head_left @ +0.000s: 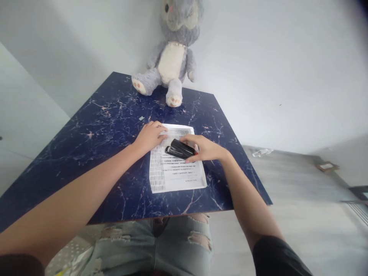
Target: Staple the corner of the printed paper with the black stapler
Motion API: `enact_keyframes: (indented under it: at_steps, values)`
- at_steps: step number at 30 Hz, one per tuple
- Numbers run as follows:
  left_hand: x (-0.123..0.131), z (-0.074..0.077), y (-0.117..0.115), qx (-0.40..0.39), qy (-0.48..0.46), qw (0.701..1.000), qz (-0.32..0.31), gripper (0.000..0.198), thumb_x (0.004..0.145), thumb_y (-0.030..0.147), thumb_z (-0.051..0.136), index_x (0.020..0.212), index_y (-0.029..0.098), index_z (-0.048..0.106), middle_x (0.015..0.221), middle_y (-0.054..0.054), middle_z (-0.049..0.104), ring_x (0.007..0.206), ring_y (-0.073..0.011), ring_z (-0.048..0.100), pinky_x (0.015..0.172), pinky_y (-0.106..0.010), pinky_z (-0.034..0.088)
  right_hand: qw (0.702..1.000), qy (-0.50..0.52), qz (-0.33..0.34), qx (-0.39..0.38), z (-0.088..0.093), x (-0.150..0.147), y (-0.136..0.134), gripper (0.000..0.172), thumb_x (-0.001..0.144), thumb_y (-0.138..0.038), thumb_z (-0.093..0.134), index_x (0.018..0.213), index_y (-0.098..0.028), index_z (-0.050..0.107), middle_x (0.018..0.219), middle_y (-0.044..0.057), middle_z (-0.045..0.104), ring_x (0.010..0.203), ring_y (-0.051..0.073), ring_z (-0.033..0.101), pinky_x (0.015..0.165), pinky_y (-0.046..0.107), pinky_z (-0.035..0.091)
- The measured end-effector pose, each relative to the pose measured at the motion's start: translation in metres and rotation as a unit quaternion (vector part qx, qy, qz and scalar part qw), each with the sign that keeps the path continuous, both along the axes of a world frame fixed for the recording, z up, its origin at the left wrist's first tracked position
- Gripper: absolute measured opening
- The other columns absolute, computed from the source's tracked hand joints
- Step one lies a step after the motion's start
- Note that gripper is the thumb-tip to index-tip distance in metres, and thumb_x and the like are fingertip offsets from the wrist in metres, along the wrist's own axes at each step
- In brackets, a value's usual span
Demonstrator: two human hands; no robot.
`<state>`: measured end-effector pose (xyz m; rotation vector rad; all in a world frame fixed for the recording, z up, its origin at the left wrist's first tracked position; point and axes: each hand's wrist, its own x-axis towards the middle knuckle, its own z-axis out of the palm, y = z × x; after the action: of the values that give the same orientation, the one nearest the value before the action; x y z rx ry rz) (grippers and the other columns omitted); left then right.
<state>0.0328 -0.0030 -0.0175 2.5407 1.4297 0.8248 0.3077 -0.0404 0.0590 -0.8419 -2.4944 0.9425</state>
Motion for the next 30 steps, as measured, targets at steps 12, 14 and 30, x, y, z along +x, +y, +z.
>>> enact_keyframes:
  at_steps: [12,14,30]
  values:
    - [-0.003,-0.003,0.005,-0.012,-0.047,0.998,0.038,0.035,0.097,0.014,0.049,0.114,0.021,0.079,0.133,-0.012,0.073,0.128,-0.0310,0.062,0.122,-0.062,0.038,0.992,0.052,-0.031,-0.107,-0.020,0.023,0.020,0.040,0.077,-0.048,0.090,0.106,-0.023,0.080,0.103,0.005,0.071,0.084,0.018,0.064,0.072,0.030,0.056]
    - [0.000,0.003,0.000,0.000,-0.063,0.997,0.043,0.035,0.096,0.012,0.048,0.112,0.019,0.079,0.129,-0.012,0.074,0.124,-0.0310,0.065,0.119,-0.060,0.042,0.988,0.084,-0.046,-0.125,-0.025,0.026,0.023,0.038,0.073,-0.045,0.094,0.100,-0.022,0.080,0.099,0.005,0.071,0.082,0.017,0.065,0.072,0.030,0.058]
    - [0.005,0.008,0.008,-0.228,-0.476,0.849,-0.029,0.073,0.100,0.078,0.038,0.091,0.016,0.076,0.104,-0.016,0.080,0.106,-0.0282,0.075,0.108,-0.046,0.054,0.931,0.133,-0.021,-0.339,-0.034,0.026,0.029,0.038,0.082,-0.039,0.089,0.107,-0.017,0.072,0.086,0.002,0.065,0.063,0.010,0.053,0.044,0.020,0.044]
